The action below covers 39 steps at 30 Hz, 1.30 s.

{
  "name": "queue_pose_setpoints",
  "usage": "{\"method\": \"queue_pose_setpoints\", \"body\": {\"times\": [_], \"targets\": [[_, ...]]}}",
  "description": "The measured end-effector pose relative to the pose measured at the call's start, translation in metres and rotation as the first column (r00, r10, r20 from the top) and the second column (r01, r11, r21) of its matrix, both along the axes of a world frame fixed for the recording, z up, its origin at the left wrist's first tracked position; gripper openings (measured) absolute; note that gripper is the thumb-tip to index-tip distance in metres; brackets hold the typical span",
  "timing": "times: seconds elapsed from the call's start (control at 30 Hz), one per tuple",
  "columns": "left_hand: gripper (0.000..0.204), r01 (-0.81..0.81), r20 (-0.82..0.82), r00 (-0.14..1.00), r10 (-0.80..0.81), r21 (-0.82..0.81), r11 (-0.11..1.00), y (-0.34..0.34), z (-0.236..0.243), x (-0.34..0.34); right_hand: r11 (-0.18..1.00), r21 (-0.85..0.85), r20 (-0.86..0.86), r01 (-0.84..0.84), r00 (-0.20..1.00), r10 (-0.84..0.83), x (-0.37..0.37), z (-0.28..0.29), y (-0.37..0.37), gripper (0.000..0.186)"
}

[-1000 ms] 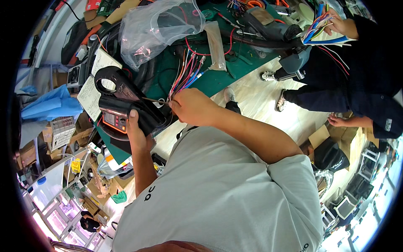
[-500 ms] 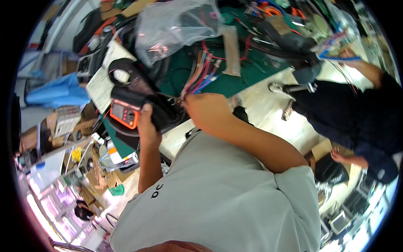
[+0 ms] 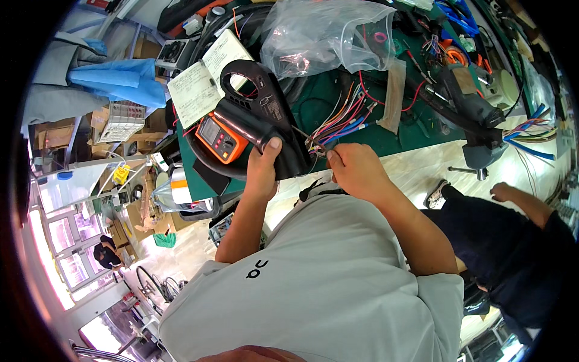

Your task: The person holds an electronic device housing with several wires, receives a small plastic bag of components, takes a small part from the bag, and uses a thin metal tool to manipulate the wires inside the housing.

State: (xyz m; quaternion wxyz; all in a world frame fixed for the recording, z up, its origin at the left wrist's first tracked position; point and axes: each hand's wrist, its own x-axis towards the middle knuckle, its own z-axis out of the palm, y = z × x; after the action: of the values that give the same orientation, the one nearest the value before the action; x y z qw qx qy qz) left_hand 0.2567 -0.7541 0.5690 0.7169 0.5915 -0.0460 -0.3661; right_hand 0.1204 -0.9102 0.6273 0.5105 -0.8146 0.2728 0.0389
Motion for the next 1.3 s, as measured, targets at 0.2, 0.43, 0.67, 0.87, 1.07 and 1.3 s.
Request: {"method": "queue_pose_setpoints", "body": {"times": [0.2, 0.43, 0.67, 0.87, 1.07, 1.3], "targets": [[0.04, -0.051, -0.033, 0.998, 0.05, -0.029, 0.998, -0.003, 0.002, 0.0, 0.824, -0.567, 0.139, 0.012, 0.987, 0.081, 0.001, -0.014, 0.012, 0.025], [0.054, 0.039, 0.048, 0.998, -0.041, 0.048, 0.998, -0.002, 0.003, 0.002, 0.995, -0.102, -0.005, 0.016, 1.0, -0.017, 0.0, -0.01, -0.001, 0.028], [0.048, 0.027, 0.037, 0.999, -0.028, 0.029, 0.999, -0.004, 0.008, -0.005, 0.948, 0.319, -0.057, 0.013, 0.998, 0.006, -0.007, -0.009, -0.011, 0.032], [0.043, -0.033, 0.012, 0.999, 0.033, 0.019, 0.999, -0.007, 0.002, -0.005, 0.994, -0.11, -0.025, 0.018, 0.999, -0.021, -0.003, -0.006, -0.003, 0.022], [0.037, -0.074, -0.096, 0.993, 0.068, -0.052, 0.996, -0.015, -0.019, -0.003, 0.891, -0.453, 0.112, 0.038, 0.994, 0.015, -0.003, -0.024, -0.001, 0.018], [0.043, -0.199, -0.195, 0.958, 0.209, 0.069, 0.978, -0.031, -0.049, 0.025, 0.891, -0.359, 0.017, 0.276, 0.957, -0.29, -0.06, -0.045, -0.048, 0.026]]}}
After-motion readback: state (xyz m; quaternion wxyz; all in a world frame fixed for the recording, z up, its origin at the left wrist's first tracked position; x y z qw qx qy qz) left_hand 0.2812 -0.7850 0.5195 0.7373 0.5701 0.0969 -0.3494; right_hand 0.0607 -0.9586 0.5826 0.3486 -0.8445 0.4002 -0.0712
